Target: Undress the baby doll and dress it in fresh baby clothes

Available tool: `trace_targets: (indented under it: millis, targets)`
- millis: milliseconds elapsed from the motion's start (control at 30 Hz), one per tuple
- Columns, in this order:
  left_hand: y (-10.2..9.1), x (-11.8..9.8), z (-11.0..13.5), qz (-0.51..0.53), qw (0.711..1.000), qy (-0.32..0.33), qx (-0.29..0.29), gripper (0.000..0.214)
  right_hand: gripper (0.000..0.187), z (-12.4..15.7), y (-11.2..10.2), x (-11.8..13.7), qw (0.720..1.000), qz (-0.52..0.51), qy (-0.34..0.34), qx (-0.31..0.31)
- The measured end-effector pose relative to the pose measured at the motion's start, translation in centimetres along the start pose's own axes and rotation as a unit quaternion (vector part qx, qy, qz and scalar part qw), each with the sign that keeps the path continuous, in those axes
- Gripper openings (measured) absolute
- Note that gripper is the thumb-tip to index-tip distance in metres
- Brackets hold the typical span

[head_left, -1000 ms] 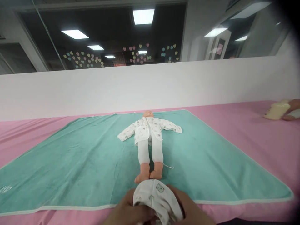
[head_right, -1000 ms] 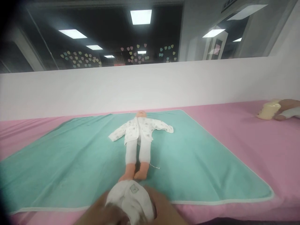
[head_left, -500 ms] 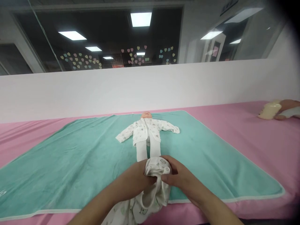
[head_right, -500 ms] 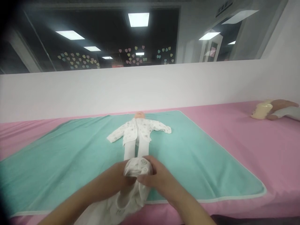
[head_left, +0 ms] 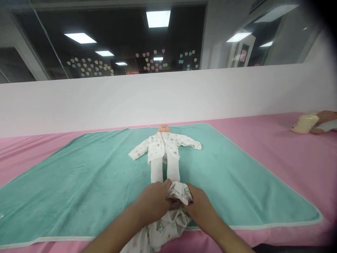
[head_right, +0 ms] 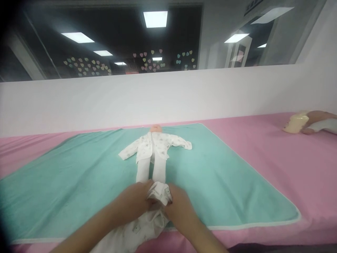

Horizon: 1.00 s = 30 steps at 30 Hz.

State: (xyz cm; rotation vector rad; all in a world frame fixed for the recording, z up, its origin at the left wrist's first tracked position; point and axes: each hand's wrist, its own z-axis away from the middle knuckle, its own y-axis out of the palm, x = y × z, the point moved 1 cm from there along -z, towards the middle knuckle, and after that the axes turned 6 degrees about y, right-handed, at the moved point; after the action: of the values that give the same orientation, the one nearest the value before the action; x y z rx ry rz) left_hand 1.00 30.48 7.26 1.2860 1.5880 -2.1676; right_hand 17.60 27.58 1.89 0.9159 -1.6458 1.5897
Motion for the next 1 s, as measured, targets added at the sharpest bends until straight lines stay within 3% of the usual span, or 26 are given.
trace_targets:
  millis: [133, 367, 700, 867, 1000]
  targets:
    - [-0.4, -0.2, -0.6, -0.047, 0.999, -0.018, -0.002, 0.011, 0.013, 0.2, -0.3, 0.3, 1.000, -0.008, 0.010, -0.020]
    - [-1.2, -1.7, 0.1, 0.094, 0.995, -0.021, -0.004, 0.030, 0.009, 0.5, -1.5, 0.7, 0.984, -0.170, 0.028, -0.033]
    - [-1.5, -0.9, -1.5, 0.117, 0.992, 0.050, -0.007, 0.026, 0.042, -0.9, -1.1, -0.5, 0.942, -0.328, 0.066, -0.006]
    - [-1.4, -0.5, -2.7, 0.049, 0.993, 0.098, -0.036, 0.017, 0.041, -3.1, -2.1, -1.0, 0.937, -0.340, 0.072, 0.047]
    - [-1.2, -0.3, -3.5, -0.039, 0.986, 0.153, -0.054, 0.022, 0.028, -5.2, -3.4, -1.7, 0.957, -0.286, 0.020, 0.038]
